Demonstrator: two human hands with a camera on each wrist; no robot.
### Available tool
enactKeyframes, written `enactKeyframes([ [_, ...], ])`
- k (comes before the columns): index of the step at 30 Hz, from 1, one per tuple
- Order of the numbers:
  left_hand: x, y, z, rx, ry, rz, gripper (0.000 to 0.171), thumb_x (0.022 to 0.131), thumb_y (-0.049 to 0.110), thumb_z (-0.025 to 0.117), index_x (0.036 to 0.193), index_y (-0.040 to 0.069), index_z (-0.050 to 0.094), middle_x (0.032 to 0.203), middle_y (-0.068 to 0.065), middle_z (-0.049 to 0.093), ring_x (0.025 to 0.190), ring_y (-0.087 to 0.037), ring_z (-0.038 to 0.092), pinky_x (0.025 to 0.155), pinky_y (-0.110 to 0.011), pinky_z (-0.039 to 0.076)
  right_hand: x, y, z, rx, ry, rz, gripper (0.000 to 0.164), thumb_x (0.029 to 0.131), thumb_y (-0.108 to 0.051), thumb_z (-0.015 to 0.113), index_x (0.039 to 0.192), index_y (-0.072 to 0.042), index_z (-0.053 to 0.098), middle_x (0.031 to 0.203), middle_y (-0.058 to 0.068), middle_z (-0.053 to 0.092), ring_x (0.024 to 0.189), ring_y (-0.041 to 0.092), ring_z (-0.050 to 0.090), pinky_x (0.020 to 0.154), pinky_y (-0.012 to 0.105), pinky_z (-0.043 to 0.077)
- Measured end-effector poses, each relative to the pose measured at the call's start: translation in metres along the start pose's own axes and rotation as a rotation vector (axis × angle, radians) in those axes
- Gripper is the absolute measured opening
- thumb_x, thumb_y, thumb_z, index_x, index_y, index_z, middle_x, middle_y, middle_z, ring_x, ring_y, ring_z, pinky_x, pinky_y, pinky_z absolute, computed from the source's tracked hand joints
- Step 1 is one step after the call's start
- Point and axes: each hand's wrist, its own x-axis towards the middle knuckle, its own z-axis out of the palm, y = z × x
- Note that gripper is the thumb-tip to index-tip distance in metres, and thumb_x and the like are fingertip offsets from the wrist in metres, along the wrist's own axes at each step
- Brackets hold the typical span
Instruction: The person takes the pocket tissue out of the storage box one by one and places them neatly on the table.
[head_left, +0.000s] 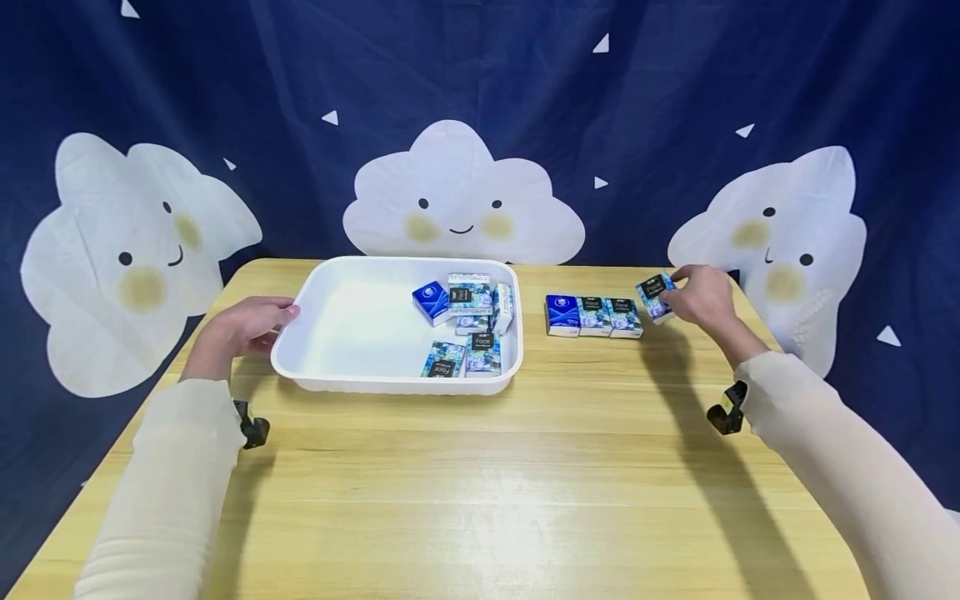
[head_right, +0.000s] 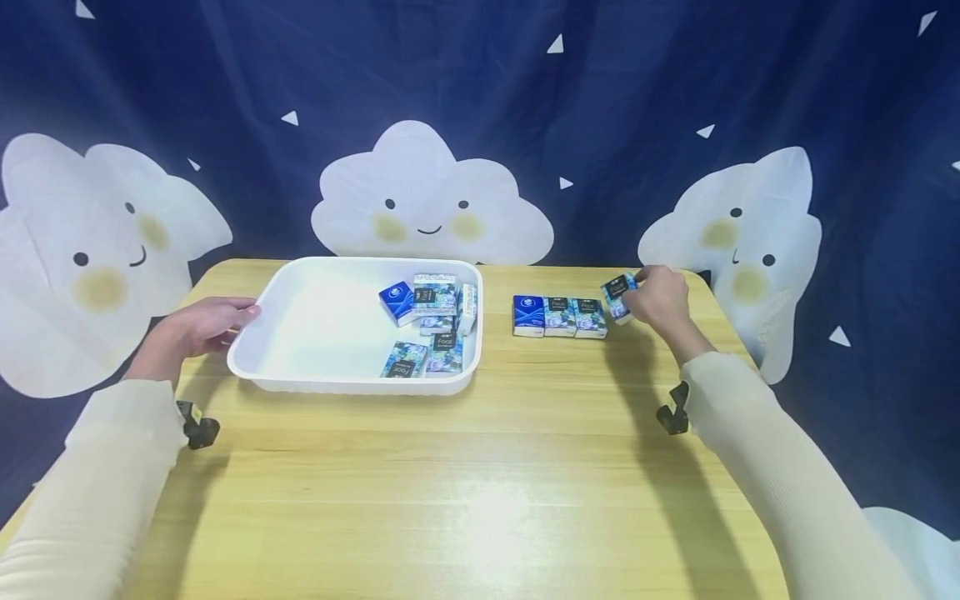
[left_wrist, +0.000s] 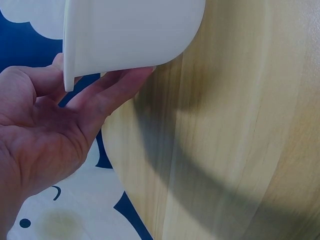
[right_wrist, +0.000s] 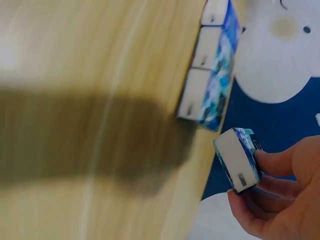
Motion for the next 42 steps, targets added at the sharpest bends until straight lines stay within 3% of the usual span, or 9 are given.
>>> enactKeyframes([
  [12,0.000,-0.001,0.000,0.008,0.002,0.009,0.061,0.112,0.034,0.031,0.163,0.006,0.012,0.155,-0.027,0.032,0.124,-0.036,0.047,0.089,-0.036,0.053,-0.003,0.028,0.022,0.000,-0.066,0.086,0.048,0.093,-0.022,0.062,0.126,0.013,0.061,0.121,0.036,0.062,0.115,0.059,0.050,0.100,0.063,0.041],
  [19,0.000,-0.001,0.000,0.006,0.003,0.004,0.061,0.112,0.034,0.032,0.163,0.006,0.013,0.156,-0.027,0.031,0.125,-0.037,0.047,0.089,-0.035,0.053,-0.002,0.036,0.029,-0.009,-0.073,0.085,0.045,0.093,-0.021,0.059,0.123,0.013,0.062,0.121,0.037,0.061,0.115,0.059,0.049,0.101,0.063,0.040],
  [30,0.002,-0.002,-0.001,0.007,0.014,0.003,0.062,0.112,0.035,0.033,0.163,0.008,0.013,0.156,-0.026,0.032,0.125,-0.037,0.046,0.085,-0.032,0.052,-0.005,0.038,0.034,-0.007,-0.050,0.058,0.044,0.091,-0.017,0.056,0.121,0.013,0.063,0.117,0.039,0.062,0.108,0.058,0.054,0.096,0.063,0.043],
  [37,0.001,-0.001,0.000,0.009,0.017,0.007,0.061,0.112,0.035,0.032,0.163,0.007,0.014,0.156,-0.026,0.033,0.125,-0.037,0.047,0.085,-0.031,0.052,-0.006,0.030,0.028,-0.037,-0.144,0.054,0.044,0.090,-0.019,0.061,0.121,0.012,0.065,0.120,0.033,0.065,0.109,0.055,0.056,0.095,0.062,0.044],
  [42,0.000,0.000,0.001,0.009,0.015,0.008,0.061,0.112,0.034,0.032,0.163,0.007,0.014,0.156,-0.026,0.033,0.125,-0.036,0.047,0.086,-0.031,0.052,-0.006,0.027,0.029,-0.074,-0.188,0.046,0.046,0.088,-0.017,0.057,0.122,0.013,0.064,0.124,0.033,0.063,0.110,0.053,0.058,0.092,0.059,0.048],
])
